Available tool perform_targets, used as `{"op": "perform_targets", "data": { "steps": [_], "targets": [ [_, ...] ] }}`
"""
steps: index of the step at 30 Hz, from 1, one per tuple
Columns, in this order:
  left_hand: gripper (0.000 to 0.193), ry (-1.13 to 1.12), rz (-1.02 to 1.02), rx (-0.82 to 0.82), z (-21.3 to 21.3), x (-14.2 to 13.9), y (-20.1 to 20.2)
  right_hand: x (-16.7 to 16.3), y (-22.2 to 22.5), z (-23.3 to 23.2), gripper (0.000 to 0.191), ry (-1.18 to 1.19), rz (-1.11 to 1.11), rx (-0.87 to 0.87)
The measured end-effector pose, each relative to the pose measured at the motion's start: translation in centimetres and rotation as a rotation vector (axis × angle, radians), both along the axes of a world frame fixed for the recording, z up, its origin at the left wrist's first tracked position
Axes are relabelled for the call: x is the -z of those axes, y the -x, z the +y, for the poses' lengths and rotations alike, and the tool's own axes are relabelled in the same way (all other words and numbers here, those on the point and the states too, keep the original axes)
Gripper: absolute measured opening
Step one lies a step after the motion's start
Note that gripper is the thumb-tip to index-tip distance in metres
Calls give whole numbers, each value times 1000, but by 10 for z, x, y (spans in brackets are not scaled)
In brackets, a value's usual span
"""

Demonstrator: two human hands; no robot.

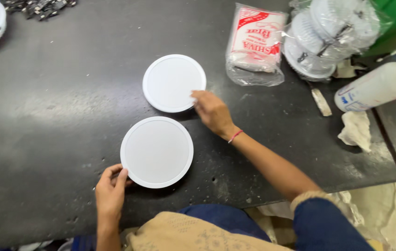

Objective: The person packs round LED panel lights for shipment. They place a light into a white cardboard box, fold the box flaps closed, and stack the finished boxes. They then take round lights, wrap each one in a clear plastic bag, and set the wrapped lights in a pile on the workbench.

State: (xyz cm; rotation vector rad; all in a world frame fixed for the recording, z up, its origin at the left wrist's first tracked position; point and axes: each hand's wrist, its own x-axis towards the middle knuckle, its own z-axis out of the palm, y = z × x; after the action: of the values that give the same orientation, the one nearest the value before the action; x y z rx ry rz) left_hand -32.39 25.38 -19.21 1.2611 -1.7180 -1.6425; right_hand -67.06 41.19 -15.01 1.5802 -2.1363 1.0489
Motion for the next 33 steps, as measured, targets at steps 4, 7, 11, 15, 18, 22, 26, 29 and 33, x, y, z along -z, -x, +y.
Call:
{"op": "perform_targets", "data": {
  "steps": [4, 7, 11, 15, 18, 22, 26, 29, 33],
  "targets": [
    [34, -16, -73, 137, -1, -24, 8, -2, 70, 32, 36, 8, 2, 388],
    [34, 67, -231, 162, 0, -42, 22, -4, 128, 53, 36, -103, -20, 510],
    [36, 345, -293, 182, -2, -59, 43, -1, 178, 60, 19, -239, 32, 504],
    [35, 400, -236, 169, -5, -66, 45, 6, 193, 54, 21, -182, 153, 565],
    [34, 386, -203, 136, -7, -67, 35, 7, 197, 54, 19, -213, 204, 656],
    [33, 381, -227, 43, -8, -69, 17, 8, 193, 65, 14, -67, 84, 570],
    [30, 380, -246, -6, -7, -75, 8, 6, 185, 80, 4, 39, -119, 570],
    [29, 395, -231, -3, -5, -84, 13, 2, 185, 88, 10, -22, -153, 568],
    [28, 444, -188, 36, 2, -106, 33, 0, 183, 100, 17, -28, -314, 549]
  ]
}}
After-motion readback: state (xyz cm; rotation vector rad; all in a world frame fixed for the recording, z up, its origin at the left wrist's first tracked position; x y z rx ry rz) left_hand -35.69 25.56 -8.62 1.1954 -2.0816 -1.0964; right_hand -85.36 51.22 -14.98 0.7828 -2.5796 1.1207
